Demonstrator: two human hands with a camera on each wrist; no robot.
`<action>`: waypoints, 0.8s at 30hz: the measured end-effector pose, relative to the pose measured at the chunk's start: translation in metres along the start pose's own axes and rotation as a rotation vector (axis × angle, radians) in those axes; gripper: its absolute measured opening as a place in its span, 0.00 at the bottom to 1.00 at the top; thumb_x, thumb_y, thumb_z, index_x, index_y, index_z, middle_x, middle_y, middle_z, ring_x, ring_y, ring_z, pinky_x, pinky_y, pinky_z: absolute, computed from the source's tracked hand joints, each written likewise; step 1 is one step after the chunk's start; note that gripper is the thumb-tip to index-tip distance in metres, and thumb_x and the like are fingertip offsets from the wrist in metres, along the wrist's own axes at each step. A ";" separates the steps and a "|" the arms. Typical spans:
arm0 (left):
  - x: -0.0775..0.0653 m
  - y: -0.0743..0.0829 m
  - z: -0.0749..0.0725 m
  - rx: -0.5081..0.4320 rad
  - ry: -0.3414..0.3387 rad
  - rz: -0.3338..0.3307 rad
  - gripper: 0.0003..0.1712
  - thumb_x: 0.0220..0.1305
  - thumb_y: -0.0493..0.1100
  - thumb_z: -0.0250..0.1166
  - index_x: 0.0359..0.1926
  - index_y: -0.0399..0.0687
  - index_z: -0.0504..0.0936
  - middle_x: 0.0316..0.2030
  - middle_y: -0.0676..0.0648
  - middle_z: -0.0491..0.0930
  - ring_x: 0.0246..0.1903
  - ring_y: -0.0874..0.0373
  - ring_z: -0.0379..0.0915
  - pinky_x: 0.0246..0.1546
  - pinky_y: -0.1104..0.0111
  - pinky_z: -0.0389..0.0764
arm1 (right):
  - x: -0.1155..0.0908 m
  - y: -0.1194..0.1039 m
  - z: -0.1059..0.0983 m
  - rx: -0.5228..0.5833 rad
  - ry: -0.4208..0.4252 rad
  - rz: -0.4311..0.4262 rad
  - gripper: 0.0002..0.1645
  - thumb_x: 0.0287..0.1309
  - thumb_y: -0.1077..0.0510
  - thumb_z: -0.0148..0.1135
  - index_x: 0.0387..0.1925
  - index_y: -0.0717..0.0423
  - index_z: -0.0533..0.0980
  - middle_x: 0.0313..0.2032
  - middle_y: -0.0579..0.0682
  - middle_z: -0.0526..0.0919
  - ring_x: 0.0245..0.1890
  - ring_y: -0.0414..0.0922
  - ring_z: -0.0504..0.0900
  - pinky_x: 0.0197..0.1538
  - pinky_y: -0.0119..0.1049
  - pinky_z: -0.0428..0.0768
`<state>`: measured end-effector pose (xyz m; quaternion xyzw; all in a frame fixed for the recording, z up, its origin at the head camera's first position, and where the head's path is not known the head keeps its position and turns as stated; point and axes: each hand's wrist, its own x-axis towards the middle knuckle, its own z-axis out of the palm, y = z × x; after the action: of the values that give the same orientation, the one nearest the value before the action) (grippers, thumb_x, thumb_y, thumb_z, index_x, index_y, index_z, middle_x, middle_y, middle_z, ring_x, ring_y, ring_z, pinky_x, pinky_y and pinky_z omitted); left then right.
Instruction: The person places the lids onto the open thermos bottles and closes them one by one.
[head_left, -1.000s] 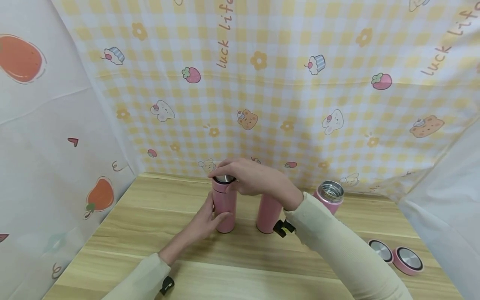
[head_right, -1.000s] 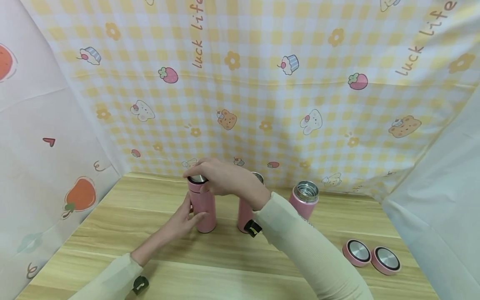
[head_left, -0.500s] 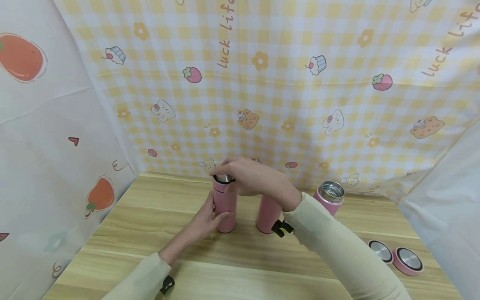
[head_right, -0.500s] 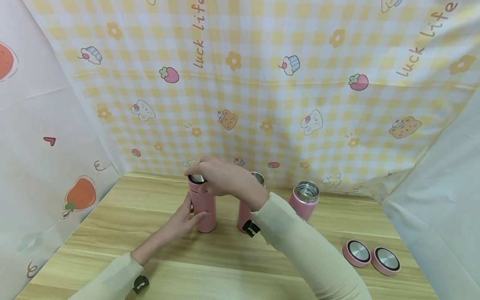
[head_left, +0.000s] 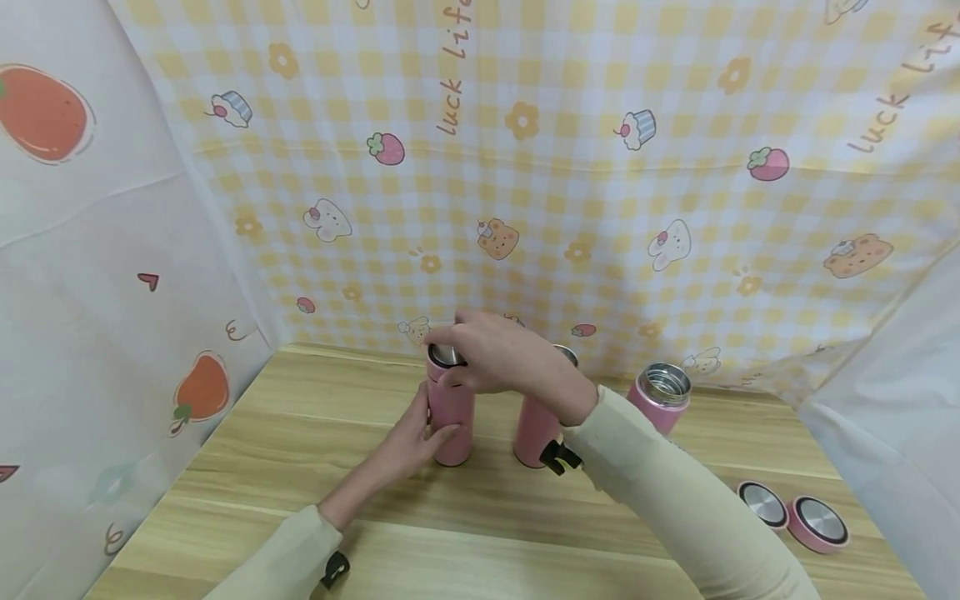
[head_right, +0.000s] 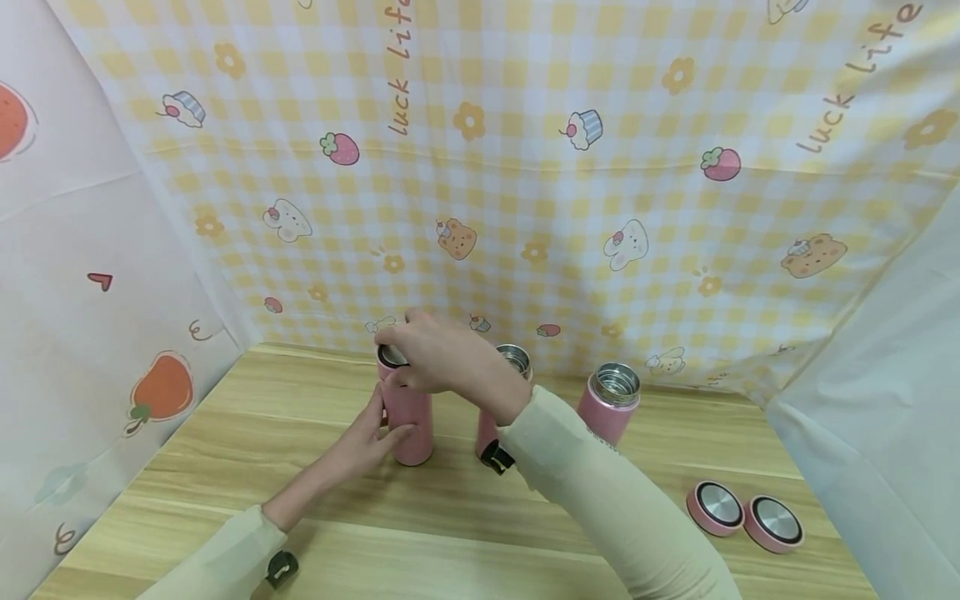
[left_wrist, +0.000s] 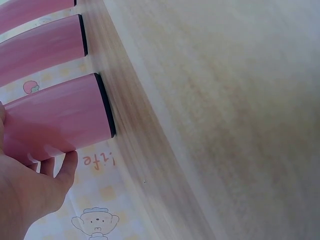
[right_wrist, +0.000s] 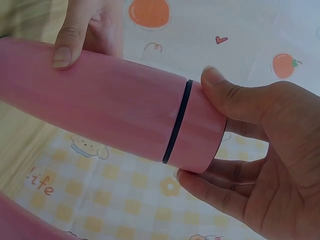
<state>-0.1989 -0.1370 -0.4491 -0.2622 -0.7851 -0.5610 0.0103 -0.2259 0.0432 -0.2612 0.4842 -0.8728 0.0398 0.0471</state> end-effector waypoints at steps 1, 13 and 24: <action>0.000 0.000 0.000 0.001 0.001 0.003 0.43 0.73 0.39 0.63 0.77 0.47 0.46 0.71 0.43 0.59 0.69 0.50 0.60 0.65 0.52 0.67 | 0.000 0.000 0.000 -0.008 0.001 0.004 0.19 0.59 0.50 0.75 0.51 0.44 0.81 0.29 0.42 0.72 0.30 0.40 0.71 0.29 0.31 0.74; 0.002 -0.002 -0.001 0.009 0.002 -0.005 0.41 0.74 0.40 0.63 0.76 0.49 0.48 0.72 0.43 0.59 0.70 0.50 0.58 0.66 0.51 0.66 | -0.006 0.010 0.007 0.096 0.047 -0.052 0.27 0.62 0.46 0.72 0.59 0.49 0.77 0.35 0.49 0.71 0.29 0.42 0.70 0.30 0.32 0.72; 0.001 0.000 -0.001 0.010 0.014 -0.039 0.42 0.73 0.44 0.65 0.76 0.45 0.48 0.69 0.41 0.61 0.67 0.49 0.64 0.64 0.52 0.69 | -0.007 0.023 -0.001 0.305 -0.105 -0.163 0.36 0.62 0.75 0.63 0.71 0.54 0.71 0.70 0.54 0.68 0.61 0.45 0.75 0.55 0.33 0.76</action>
<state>-0.1997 -0.1377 -0.4485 -0.2429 -0.7927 -0.5590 0.0064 -0.2415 0.0608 -0.2616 0.5563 -0.8157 0.1425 -0.0698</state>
